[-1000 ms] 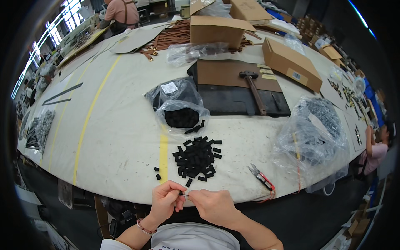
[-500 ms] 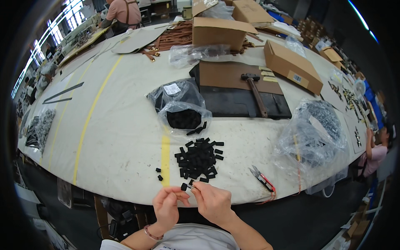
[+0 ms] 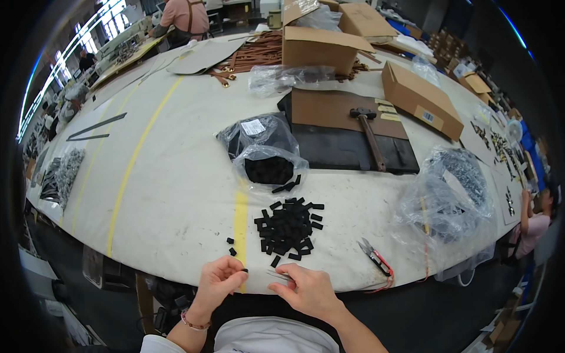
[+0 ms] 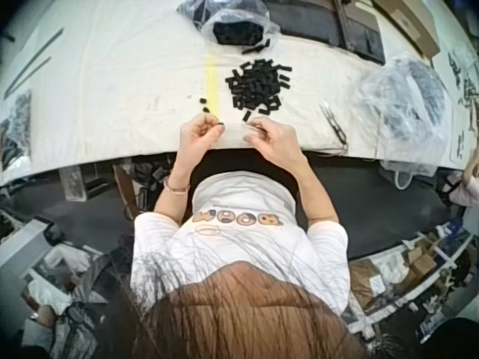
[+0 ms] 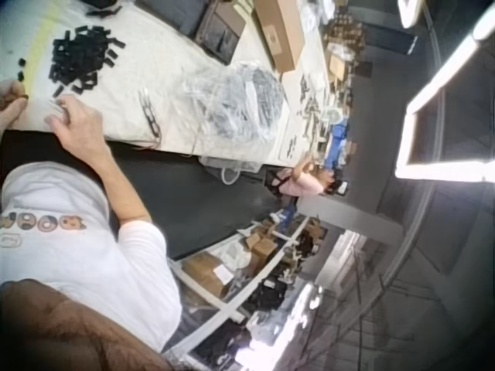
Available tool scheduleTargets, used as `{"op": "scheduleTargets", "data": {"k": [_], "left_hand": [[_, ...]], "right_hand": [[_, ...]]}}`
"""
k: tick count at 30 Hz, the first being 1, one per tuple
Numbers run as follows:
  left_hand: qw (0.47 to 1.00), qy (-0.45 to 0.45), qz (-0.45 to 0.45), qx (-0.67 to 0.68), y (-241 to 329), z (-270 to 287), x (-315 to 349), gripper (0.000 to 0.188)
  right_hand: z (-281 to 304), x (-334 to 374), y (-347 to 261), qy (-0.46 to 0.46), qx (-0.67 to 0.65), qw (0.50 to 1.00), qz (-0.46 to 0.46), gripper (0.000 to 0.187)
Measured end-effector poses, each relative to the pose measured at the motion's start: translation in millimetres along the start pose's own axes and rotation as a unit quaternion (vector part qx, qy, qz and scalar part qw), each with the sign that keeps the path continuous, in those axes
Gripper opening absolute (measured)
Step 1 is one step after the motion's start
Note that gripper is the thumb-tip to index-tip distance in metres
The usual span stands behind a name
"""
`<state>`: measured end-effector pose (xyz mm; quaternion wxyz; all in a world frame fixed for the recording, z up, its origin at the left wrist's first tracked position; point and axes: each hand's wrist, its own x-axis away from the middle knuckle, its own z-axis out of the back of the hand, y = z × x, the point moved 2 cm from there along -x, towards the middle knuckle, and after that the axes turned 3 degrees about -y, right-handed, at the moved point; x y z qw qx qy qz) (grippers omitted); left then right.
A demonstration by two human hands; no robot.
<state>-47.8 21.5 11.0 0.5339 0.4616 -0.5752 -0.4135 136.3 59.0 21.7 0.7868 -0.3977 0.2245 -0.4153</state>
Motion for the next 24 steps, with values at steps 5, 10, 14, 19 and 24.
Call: {"op": "scheduleTargets", "data": {"k": [5,10,14,19,24], "left_hand": [[0.853,0.126,-0.189,-0.47,12,41,-12,0.014],[0.854,0.134,-0.174,-0.471,12,46,-12,0.015],[0.896,0.155,-0.169,-0.381,4,54,-14,0.011],[0.919,0.156,-0.157,-0.325,5,56,-11,0.008],[0.984,0.133,-0.1,-0.058,2,46,3,0.006]], "right_hand": [[-16,-10,-5,0.054,0.05,0.994,0.078,0.019],[-42,-40,-30,0.039,0.173,0.977,0.121,0.019],[-63,-60,-32,0.025,0.219,0.969,0.11,0.02],[-75,-67,-23,0.011,0.279,0.956,0.087,0.017],[-46,-55,-34,0.051,0.07,0.983,0.161,0.014]]}}
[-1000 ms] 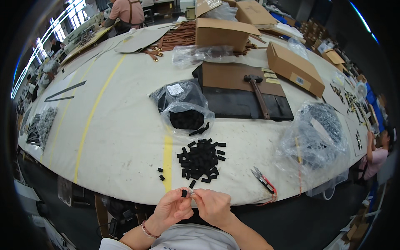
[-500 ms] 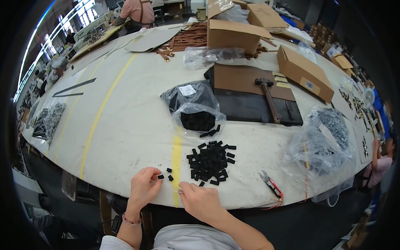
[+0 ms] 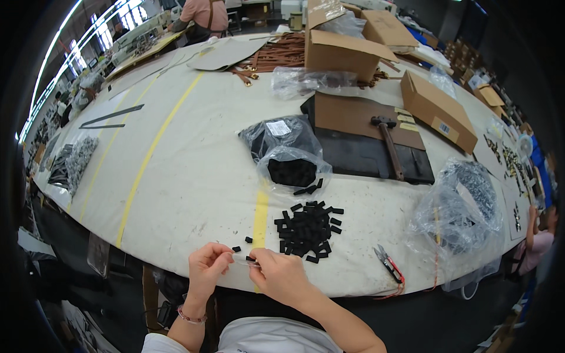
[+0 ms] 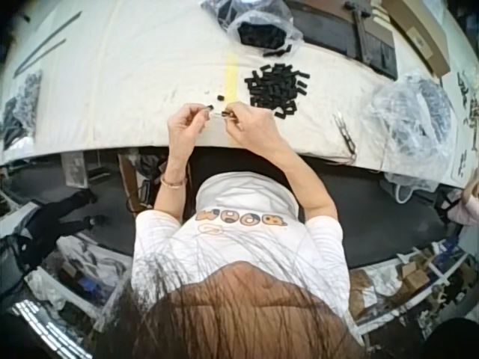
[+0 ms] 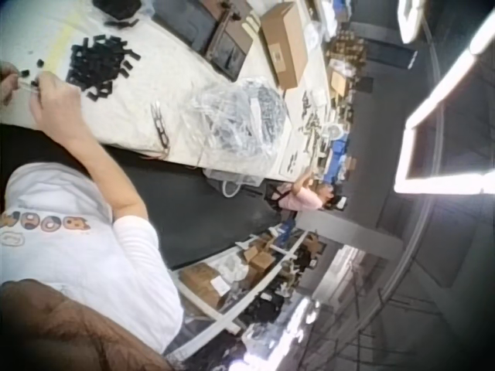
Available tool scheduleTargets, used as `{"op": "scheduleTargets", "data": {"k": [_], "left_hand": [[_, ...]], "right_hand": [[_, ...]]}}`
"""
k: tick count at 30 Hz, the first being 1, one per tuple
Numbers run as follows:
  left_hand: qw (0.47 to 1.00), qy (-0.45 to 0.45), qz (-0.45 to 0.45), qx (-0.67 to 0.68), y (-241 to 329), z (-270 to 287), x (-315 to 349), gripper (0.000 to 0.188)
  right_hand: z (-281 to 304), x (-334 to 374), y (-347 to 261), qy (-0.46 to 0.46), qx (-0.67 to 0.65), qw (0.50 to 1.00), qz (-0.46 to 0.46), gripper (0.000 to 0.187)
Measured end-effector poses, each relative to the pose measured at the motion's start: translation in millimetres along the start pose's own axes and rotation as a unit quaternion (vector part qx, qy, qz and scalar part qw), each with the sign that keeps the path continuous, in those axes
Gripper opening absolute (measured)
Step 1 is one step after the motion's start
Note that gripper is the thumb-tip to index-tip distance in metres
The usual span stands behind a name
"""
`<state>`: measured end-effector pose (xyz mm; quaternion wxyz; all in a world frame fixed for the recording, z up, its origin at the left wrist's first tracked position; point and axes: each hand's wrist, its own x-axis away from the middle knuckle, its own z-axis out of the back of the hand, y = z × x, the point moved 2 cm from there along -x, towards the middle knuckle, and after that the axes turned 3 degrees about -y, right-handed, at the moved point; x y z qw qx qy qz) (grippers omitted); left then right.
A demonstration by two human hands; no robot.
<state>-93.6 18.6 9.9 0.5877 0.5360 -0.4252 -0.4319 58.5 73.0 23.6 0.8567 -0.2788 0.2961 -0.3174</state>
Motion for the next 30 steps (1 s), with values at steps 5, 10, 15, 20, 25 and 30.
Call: {"op": "scheduleTargets", "data": {"k": [5,10,15,20,25,30], "left_hand": [[0.967,-0.15,0.138,0.151,-1,-19,8,0.008],[0.908,-0.161,0.18,0.342,-4,-31,14,0.009],[0.947,-0.137,0.085,0.277,-2,-39,21,0.008],[0.972,-0.137,-0.189,-0.026,11,-39,25,0.021],[0.966,-0.15,-0.211,-0.002,5,-41,25,0.018],[0.974,-0.14,-0.057,0.169,0,-41,29,0.015]], "right_hand": [[14,15,-10,-0.007,0.012,0.998,0.066,0.015],[19,23,-7,0.026,-0.151,0.988,0.031,0.023],[22,28,-5,0.044,-0.158,0.986,0.027,0.022],[25,32,-7,0.074,-0.121,0.987,0.071,0.02],[24,35,-7,0.106,-0.102,0.983,0.108,0.018],[28,37,-7,0.05,-0.187,0.981,0.021,0.017]]}}
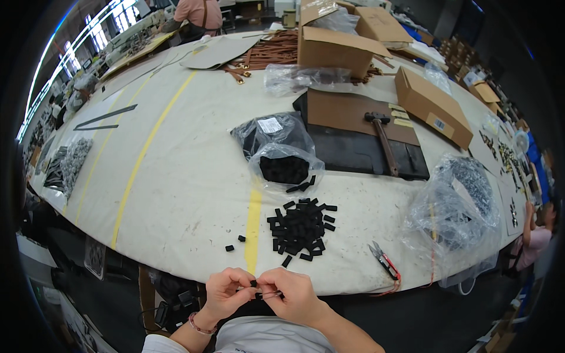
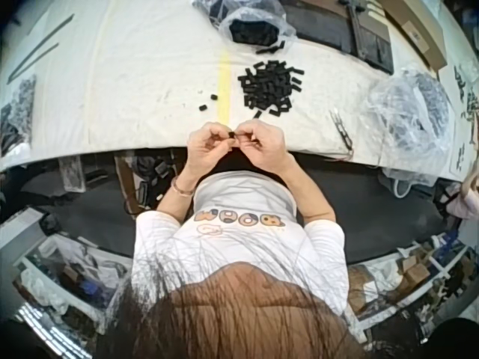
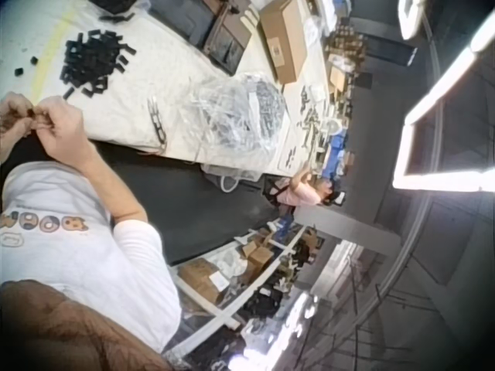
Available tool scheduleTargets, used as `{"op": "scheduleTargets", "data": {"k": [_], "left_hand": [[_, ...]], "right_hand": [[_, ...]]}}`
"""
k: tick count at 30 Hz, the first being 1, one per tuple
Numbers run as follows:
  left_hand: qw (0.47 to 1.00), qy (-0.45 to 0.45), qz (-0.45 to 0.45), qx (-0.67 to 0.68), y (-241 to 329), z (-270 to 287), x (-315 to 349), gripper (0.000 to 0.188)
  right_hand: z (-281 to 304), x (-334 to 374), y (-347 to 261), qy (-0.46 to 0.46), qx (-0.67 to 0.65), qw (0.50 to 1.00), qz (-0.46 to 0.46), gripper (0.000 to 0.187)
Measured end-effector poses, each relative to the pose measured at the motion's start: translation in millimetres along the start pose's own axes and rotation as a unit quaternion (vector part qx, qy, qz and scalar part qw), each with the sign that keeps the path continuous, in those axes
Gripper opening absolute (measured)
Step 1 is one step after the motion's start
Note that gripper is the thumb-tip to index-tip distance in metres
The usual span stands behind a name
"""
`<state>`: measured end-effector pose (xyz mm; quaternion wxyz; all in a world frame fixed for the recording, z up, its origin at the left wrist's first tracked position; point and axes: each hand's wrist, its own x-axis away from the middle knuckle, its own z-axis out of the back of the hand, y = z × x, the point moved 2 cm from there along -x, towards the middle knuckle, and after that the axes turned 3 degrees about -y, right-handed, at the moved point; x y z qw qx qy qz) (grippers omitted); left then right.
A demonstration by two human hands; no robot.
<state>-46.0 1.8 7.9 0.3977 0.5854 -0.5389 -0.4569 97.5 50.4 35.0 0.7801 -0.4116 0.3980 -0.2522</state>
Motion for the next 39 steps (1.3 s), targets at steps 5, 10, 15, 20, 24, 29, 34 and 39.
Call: {"op": "scheduleTargets", "data": {"k": [5,10,15,20,24,29,34,39], "left_hand": [[0.985,-0.053,-0.036,-0.16,1.1,5.7,-1.8,0.016],[0.985,-0.014,-0.037,-0.166,-0.6,4.7,-1.5,0.016],[0.998,-0.007,0.03,-0.056,0.1,2.6,-3.9,0.015],[0.99,-0.04,-0.006,-0.135,1.9,3.6,-4.3,0.012],[0.991,-0.026,0.016,-0.13,3.0,2.8,-4.3,0.011],[0.993,-0.037,0.115,-0.003,3.7,4.3,-4.5,0.009],[0.987,-0.042,0.154,0.024,6.1,4.2,-7.2,0.009],[0.985,-0.044,0.161,0.032,3.3,6.2,-7.6,0.008]], "right_hand": [[0.5,1.1,6.6,-0.029,-0.071,0.994,-0.076,0.015],[-0.6,3.5,11.5,-0.061,-0.063,0.99,-0.115,0.018],[3.2,1.7,8.6,-0.053,-0.064,0.991,-0.103,0.02],[5.1,0.7,11.4,-0.098,-0.082,0.984,-0.127,0.021],[5.6,-1.5,9.4,-0.102,-0.043,0.991,-0.079,0.023],[3.8,-4.6,4.1,-0.073,0.005,0.997,-0.018,0.022],[3.3,-4.0,4.9,-0.063,0.07,0.994,0.046,0.018],[1.5,-4.8,4.6,-0.073,0.089,0.992,0.056,0.019]]}}
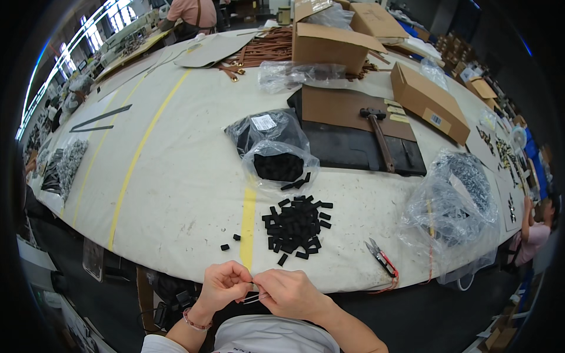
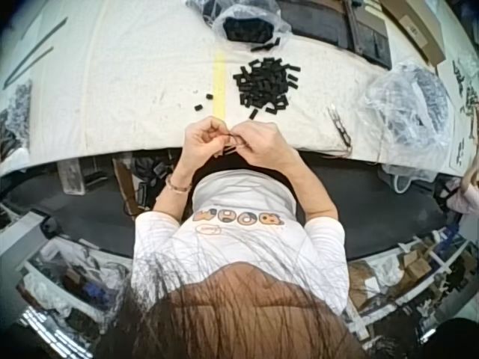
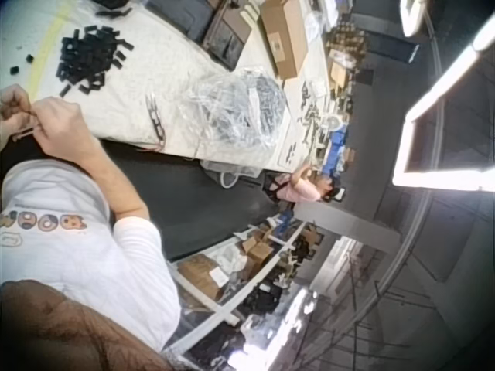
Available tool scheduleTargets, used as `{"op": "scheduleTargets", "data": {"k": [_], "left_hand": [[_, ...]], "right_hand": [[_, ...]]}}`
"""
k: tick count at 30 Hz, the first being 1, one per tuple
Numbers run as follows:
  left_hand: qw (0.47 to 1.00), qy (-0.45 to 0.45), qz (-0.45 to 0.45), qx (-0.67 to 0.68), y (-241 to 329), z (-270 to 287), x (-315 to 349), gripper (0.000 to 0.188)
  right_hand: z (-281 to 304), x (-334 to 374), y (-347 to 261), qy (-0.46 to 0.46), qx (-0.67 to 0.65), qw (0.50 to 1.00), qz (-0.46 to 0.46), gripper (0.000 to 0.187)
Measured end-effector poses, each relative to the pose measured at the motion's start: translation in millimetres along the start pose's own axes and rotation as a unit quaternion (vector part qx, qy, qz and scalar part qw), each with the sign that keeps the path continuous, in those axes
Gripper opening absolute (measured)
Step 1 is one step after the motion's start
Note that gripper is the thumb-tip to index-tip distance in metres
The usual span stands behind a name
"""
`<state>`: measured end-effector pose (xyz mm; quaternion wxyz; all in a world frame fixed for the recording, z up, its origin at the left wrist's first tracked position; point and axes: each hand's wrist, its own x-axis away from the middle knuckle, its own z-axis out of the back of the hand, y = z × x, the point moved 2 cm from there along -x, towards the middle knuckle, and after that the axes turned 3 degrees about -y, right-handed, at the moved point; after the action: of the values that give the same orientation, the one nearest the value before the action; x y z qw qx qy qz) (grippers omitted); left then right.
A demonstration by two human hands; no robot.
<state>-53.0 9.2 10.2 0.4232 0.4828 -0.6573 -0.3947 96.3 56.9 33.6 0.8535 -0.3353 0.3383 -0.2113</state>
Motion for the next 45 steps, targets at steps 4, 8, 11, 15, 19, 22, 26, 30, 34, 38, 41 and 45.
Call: {"op": "scheduleTargets", "data": {"k": [4,8,11,15,19,22,26,30,34,38,41,45], "left_hand": [[1.0,-0.013,-0.004,-0.006,4,5,-3,0.006],[0.995,-0.017,0.03,0.095,-2,9,-9,0.006],[0.983,-0.027,0.031,0.178,-3,6,-14,0.006],[0.97,-0.019,0.043,0.239,-3,4,-16,0.009],[0.955,-0.015,0.044,0.293,-10,11,-11,0.012],[0.934,-0.063,0.055,0.348,-6,-6,-22,0.011],[0.946,-0.031,0.038,0.322,-7,3,-16,0.01],[0.984,0.018,0.0,0.175,-6,13,-14,0.007],[0.963,0.12,-0.122,-0.209,7,18,-17,0.006],[0.799,0.15,-0.213,-0.542,20,17,-22,0.011],[0.722,0.148,-0.265,-0.622,21,11,-33,0.016],[0.682,0.137,-0.248,-0.675,6,26,-37,0.015]], "right_hand": [[2,0,-1,-0.053,-0.015,0.998,-0.027,0.018],[-2,8,5,-0.095,-0.151,0.977,-0.114,0.015],[6,11,7,0.014,-0.301,0.925,-0.231,0.014],[16,12,-1,0.046,-0.343,0.907,-0.238,0.012],[41,3,-48,0.009,-0.389,0.915,-0.109,0.015],[57,-3,-84,0.014,-0.608,0.78,0.15,0.052],[54,-23,-103,-0.072,-0.674,0.705,0.208,0.034],[54,-21,-106,-0.106,-0.638,0.712,0.271,0.037],[66,-17,-110,-0.119,-0.621,0.734,0.249,0.039],[71,-8,-108,-0.123,-0.64,0.721,0.234,0.037],[83,5,-87,-0.142,-0.611,0.737,0.253,0.021],[92,6,-38,0.156,-0.062,0.978,-0.127,0.006]]}}
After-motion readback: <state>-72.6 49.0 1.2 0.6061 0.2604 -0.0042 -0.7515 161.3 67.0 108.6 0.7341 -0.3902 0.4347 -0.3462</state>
